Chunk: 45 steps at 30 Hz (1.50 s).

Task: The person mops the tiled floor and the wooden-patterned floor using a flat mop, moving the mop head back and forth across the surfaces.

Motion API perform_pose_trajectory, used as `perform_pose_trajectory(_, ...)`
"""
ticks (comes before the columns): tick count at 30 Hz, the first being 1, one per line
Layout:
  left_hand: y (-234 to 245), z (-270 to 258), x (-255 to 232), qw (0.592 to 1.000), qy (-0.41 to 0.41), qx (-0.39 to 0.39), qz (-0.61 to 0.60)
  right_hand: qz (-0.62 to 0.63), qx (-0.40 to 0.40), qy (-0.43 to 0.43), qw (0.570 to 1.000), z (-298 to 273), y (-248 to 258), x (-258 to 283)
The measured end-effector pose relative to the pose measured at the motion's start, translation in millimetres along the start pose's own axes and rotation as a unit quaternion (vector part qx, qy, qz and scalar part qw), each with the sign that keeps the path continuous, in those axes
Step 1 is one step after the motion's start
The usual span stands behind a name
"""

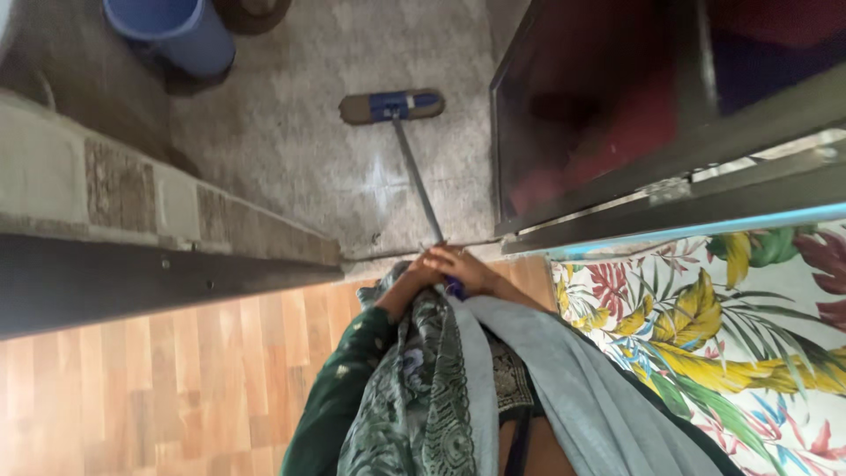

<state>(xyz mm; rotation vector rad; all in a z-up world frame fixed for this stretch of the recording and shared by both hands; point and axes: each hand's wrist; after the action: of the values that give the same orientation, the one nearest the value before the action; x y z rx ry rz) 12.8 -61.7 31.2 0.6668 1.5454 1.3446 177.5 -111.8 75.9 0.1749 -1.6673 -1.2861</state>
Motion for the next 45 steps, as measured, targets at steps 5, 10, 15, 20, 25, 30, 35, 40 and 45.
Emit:
perform_pose_trajectory(5,4.2,-18.3,-18.4,0.983,0.093,0.159,0.004,-0.079,-0.006,0.029,0.996,-2.7,-17.0,18.8)
perform_pose_trajectory(10,-5.5,-16.9,-38.2,0.99,0.011,-0.019,0.139,-0.091,-0.007,0.018,0.996,-26.0,9.8,45.6)
perform_pose_trajectory(15,-20.5,1.8,-94.5,0.998,0.037,0.054,-0.011,-0.036,-0.101,-0.013,0.994,-98.4,14.4,85.8)
perform_pose_trajectory(20,-35.1,-35.9,-167.2,0.991,-0.001,-0.134,0.007,-0.061,-0.108,0.022,0.992,-144.9,34.7,162.7)
perform_pose_trajectory(25,-10.9,-87.6,-194.7,0.982,0.098,0.041,-0.156,-0.045,-0.124,0.043,0.99,-138.8,55.4,247.6)
perform_pose_trajectory(30,-3.4,-113.5,-215.5,0.976,0.094,-0.048,-0.188,-0.09,-0.163,0.106,0.977,-133.9,60.6,263.6)
perform_pose_trajectory(35,-59.9,-100.1,-226.3,0.978,0.031,-0.126,-0.163,-0.059,-0.24,0.153,0.957,-135.0,25.2,228.8)
perform_pose_trajectory(40,-76.4,-119.6,-234.7,0.973,0.002,-0.163,-0.161,-0.024,-0.317,0.211,0.925,-125.6,-6.2,223.4)
perform_pose_trajectory(45,-71.6,-104.1,-190.3,0.962,0.083,-0.054,-0.255,0.012,-0.335,0.205,0.92,-80.0,13.4,200.7)
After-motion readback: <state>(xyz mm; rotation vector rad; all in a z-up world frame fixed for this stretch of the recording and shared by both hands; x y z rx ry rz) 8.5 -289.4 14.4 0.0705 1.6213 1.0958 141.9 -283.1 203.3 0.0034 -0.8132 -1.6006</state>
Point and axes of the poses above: each hand's wrist, its own z-axis towards the middle knuckle, its own y-axis out of the back of the hand, x = y × z, and after that the axes turned 5 degrees about y, right-handed
